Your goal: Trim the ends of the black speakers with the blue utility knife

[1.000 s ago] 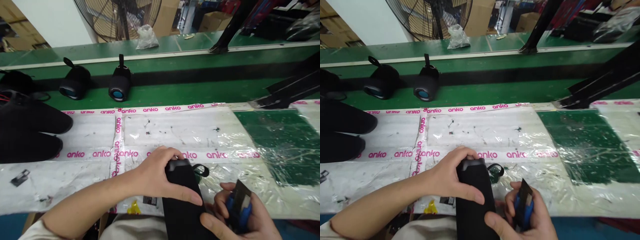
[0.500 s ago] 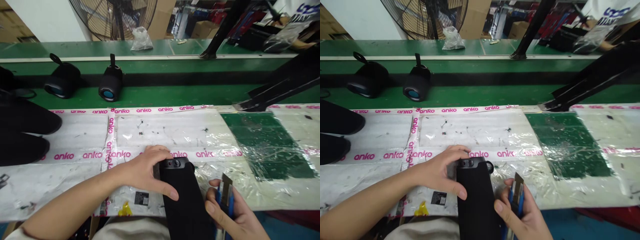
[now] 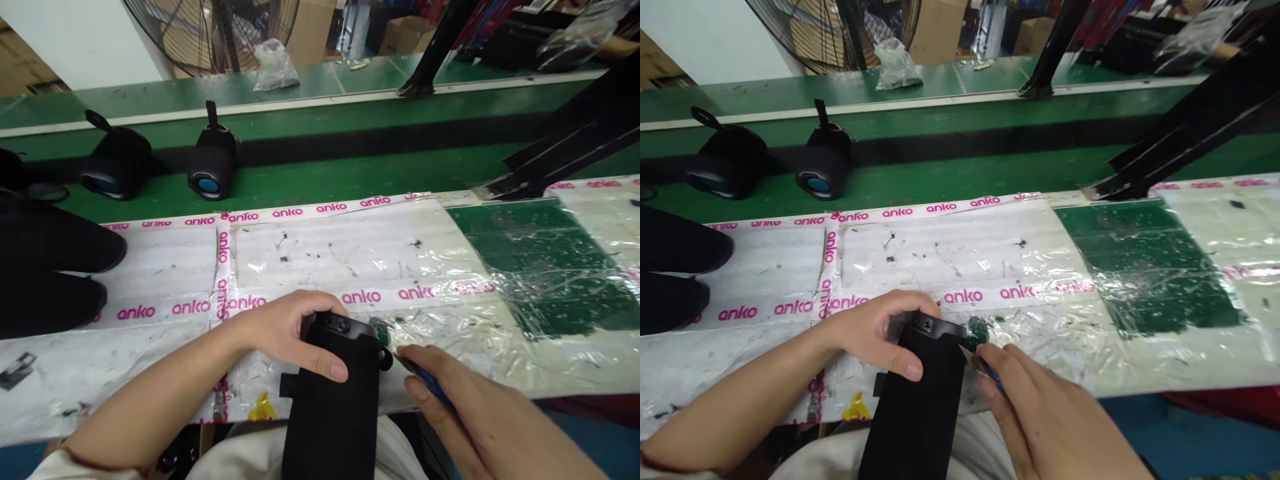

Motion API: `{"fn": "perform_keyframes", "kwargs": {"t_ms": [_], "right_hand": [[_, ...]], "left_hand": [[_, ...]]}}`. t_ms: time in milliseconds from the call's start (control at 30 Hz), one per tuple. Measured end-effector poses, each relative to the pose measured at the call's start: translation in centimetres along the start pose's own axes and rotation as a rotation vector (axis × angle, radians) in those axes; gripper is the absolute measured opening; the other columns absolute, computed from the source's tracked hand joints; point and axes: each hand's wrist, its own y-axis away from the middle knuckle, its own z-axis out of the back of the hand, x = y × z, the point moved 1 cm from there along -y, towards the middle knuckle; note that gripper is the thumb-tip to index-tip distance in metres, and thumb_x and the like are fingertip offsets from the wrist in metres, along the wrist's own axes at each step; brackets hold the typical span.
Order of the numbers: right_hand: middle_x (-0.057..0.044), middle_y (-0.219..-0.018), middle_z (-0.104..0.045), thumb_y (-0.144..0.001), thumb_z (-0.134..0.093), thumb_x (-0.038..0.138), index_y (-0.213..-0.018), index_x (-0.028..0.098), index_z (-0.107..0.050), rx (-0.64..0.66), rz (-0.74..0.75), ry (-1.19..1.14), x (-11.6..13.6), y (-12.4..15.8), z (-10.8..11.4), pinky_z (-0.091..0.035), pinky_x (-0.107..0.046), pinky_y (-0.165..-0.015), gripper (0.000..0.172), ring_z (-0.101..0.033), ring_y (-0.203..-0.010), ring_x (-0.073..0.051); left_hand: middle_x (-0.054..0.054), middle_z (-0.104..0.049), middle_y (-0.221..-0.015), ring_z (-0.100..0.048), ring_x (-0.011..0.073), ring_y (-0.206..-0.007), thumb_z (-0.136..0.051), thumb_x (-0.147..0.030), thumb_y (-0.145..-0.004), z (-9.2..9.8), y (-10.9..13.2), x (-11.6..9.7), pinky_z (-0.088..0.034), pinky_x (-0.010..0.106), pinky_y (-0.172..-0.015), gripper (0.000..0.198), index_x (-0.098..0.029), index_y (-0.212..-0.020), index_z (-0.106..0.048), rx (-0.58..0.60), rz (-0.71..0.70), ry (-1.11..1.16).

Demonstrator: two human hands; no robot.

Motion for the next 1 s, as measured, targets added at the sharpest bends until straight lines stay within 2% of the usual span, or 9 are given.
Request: {"fn": "perform_keyframes", "kwargs": {"t_ms": [67, 133, 267, 467, 733, 1000], "right_hand": [[-0.004, -0.096, -0.078, -0.114, -0.034, 0.018, -0.132, 0.023, -0.055, -0.012, 0.181, 0.240, -0.4, -1.4, 1.0, -0.065, -0.033, -0.053, 0.028, -0.080, -0.075, -0.023], [-0.003, -0.091, -0.075, -0.108, -0.035, 0.011, -0.130, 0.021, -0.055, 0.026, 0.252, 0.342, -0.6, -2.4, 1.4, -0.063, -0.036, -0.046, 0.032, -0.078, -0.067, -0.024], [-0.002, -0.088, -0.072, -0.100, -0.040, 0.006, -0.130, 0.021, -0.055, 0.043, 0.272, 0.356, -0.5, -3.0, 1.3, -0.060, -0.036, -0.043, 0.037, -0.074, -0.062, -0.022], [-0.005, -0.089, -0.076, -0.084, -0.043, -0.001, -0.127, 0.019, -0.054, 0.020, 0.336, 0.359, -0.4, -2.7, 1.2, -0.059, -0.033, -0.044, 0.049, -0.079, -0.068, -0.022], [0.000, -0.090, -0.071, -0.085, -0.045, 0.002, -0.132, 0.022, -0.053, 0.078, 0.311, 0.348, -1.0, -1.8, 1.0, -0.056, -0.037, -0.044, 0.052, -0.074, -0.063, -0.021], [0.001, -0.083, -0.067, -0.071, -0.047, -0.003, -0.129, 0.018, -0.052, 0.110, 0.361, 0.388, -0.8, -2.6, 1.3, -0.052, -0.035, -0.040, 0.062, -0.071, -0.055, -0.020]], "left_hand": [[0.003, -0.072, -0.094, -0.066, 0.0180, -0.085, -0.096, -0.043, -0.077, -0.1, -0.1, 0.0, -0.052, 0.028, -0.078, 0.041, -0.019, -0.102, -0.073, 0.006, -0.006, -0.014], [0.003, -0.073, -0.095, -0.067, 0.0184, -0.085, -0.097, -0.044, -0.076, -0.2, -0.1, 0.0, -0.053, 0.028, -0.077, 0.043, -0.020, -0.103, -0.074, 0.007, 0.002, -0.030], [0.003, -0.075, -0.098, -0.070, 0.0198, -0.088, -0.098, -0.047, -0.076, -0.2, -0.2, 0.0, -0.053, 0.029, -0.079, 0.044, -0.020, -0.103, -0.075, 0.028, 0.017, -0.039], [0.003, -0.075, -0.098, -0.070, 0.0200, -0.089, -0.099, -0.054, -0.074, 0.0, -0.4, 0.1, -0.052, 0.029, -0.079, 0.048, -0.021, -0.099, -0.075, 0.040, 0.052, -0.042], [0.003, -0.071, -0.097, -0.066, 0.0202, -0.089, -0.091, -0.069, -0.077, -0.3, -0.5, -0.2, -0.048, 0.031, -0.080, 0.055, -0.021, -0.096, -0.072, 0.045, 0.097, -0.144], [0.001, -0.067, -0.088, -0.062, 0.0197, -0.085, -0.086, -0.067, -0.084, -0.9, -0.8, 0.3, -0.045, 0.033, -0.083, 0.050, -0.023, -0.092, -0.066, 0.021, -0.051, -0.181]]}}
